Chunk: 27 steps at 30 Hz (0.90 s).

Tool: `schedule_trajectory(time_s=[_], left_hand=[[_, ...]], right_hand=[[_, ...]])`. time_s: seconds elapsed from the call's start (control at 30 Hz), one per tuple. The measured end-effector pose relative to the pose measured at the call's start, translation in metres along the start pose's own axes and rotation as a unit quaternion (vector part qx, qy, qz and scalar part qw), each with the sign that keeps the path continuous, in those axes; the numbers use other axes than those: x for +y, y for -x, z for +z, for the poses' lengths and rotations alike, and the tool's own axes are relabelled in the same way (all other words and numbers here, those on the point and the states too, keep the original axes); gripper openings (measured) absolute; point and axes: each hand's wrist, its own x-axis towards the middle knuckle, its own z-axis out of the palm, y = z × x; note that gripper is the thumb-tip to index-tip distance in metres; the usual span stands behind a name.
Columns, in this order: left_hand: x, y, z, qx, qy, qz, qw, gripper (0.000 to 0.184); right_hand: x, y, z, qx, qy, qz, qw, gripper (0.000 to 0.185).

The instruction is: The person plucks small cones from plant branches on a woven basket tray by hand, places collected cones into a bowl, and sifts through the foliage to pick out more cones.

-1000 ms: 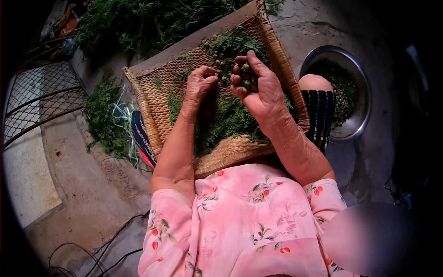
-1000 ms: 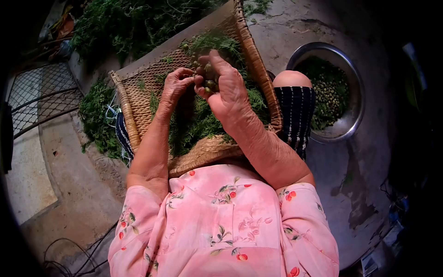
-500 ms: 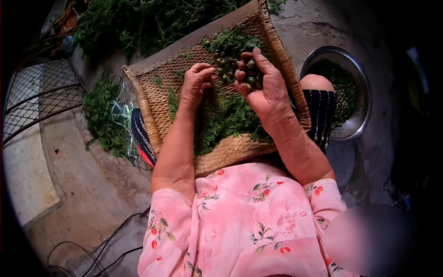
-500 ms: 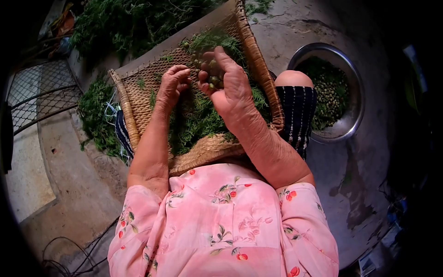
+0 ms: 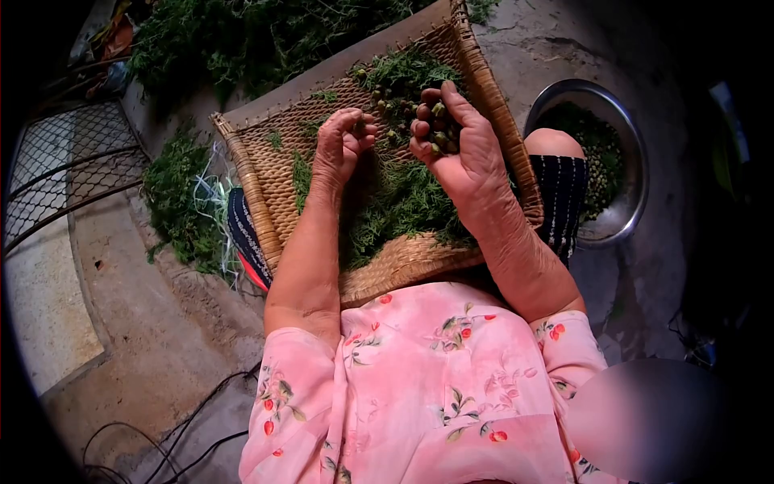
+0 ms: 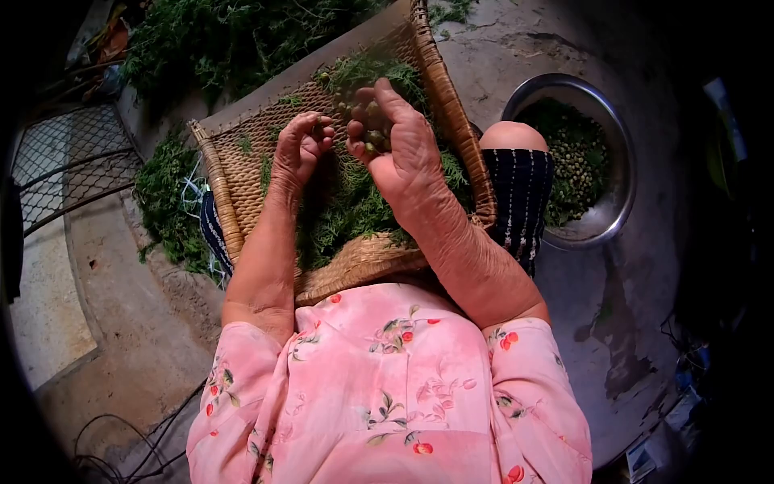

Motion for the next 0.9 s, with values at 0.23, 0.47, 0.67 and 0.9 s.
schedule_trajectory(time_s=[0.23,0.47,0.67,0.9], left_hand=[[-0.002,0.009,0.018,0.004,-0.271,-0.013,0.962,0.013],[-0.03,0.0,0.012,-0.027,-0.611,0.263,0.746,0.021],[-0.01,0.011,0.015,0.018,-0.244,0.016,0.97,0.01],[-0.021,-0.002,0.006,0.015,-0.477,0.129,0.87,0.018]], right_hand=[[-0.003,-0.003,-0.003,-0.013,-0.021,-0.005,1.0,0.025],[-0.005,-0.005,-0.005,-0.01,-0.021,-0.017,1.0,0.024],[-0.006,-0.006,-0.007,-0.02,-0.035,-0.021,0.999,0.025],[-0.007,-0.007,-0.007,-0.023,-0.036,-0.016,0.999,0.025]])
